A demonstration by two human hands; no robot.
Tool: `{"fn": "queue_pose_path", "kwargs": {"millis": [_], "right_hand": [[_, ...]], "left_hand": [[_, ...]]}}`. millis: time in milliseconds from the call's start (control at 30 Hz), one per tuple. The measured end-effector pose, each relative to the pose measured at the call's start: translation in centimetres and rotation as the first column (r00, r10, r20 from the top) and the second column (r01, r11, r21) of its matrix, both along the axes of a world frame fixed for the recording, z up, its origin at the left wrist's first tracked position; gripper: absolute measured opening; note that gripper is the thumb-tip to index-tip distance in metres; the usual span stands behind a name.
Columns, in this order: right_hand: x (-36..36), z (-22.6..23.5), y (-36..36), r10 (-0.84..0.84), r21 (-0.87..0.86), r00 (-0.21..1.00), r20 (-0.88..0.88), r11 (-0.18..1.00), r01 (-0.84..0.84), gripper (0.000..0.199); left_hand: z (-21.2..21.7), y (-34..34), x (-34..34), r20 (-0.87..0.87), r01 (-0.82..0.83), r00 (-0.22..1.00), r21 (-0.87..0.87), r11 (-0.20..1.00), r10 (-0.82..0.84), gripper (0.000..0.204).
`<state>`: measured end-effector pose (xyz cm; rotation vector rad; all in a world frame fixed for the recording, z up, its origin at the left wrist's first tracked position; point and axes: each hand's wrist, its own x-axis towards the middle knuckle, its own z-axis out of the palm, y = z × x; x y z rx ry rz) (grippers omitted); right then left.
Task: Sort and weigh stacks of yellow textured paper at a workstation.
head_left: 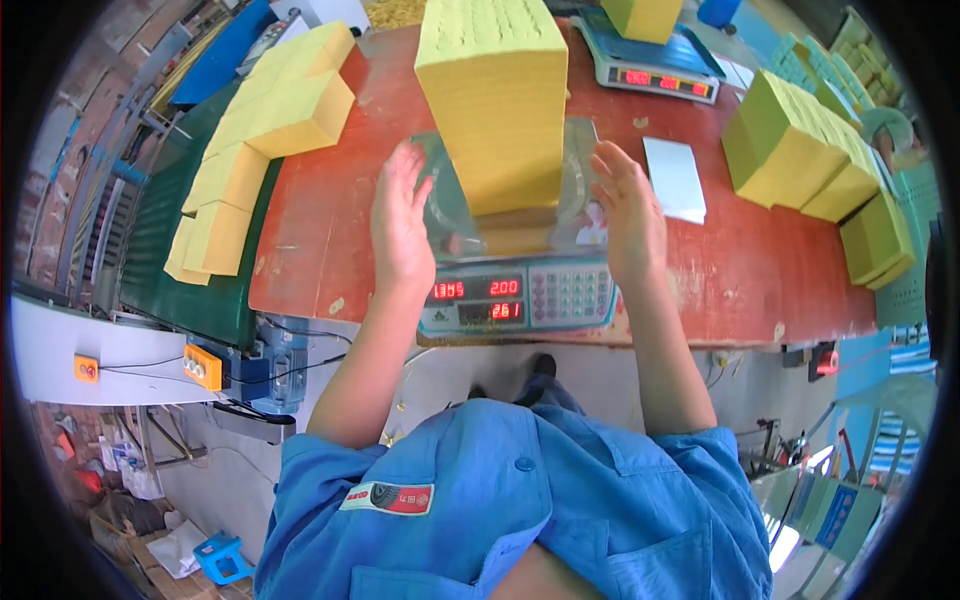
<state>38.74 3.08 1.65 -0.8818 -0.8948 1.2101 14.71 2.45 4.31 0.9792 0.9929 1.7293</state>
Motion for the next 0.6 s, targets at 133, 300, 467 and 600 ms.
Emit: {"fn": "queue_pose_path", "kwargs": {"millis": [133,300,467,600], "right_hand": [[-1.3,-0.1,-9.0,-0.064,-0.008,0.989,-0.131,0.998,0.064,0.037],[-4.1,-0.8,-15.5,-0.112,-0.051,0.967,-0.230,0.993,0.103,0.029],[-5.3,-1.3,-20.0,-0.149,-0.042,0.951,-0.273,0.989,0.143,0.027],[-6.1,-1.9,-22.1,-0.141,-0.040,0.941,-0.307,0.990,0.135,0.024]], "left_hand": [[0.9,-6.6,-0.8,-0.036,0.109,0.993,0.009,0.994,-0.109,0.038],[-0.5,-11.7,-4.1,-0.008,0.167,0.986,-0.057,0.984,-0.167,0.029],[-1.5,-14.5,-6.5,0.011,0.202,0.979,-0.068,0.977,-0.201,0.025],[-1.7,-16.0,-7.0,0.029,0.230,0.973,-0.058,0.971,-0.229,0.024]]}}
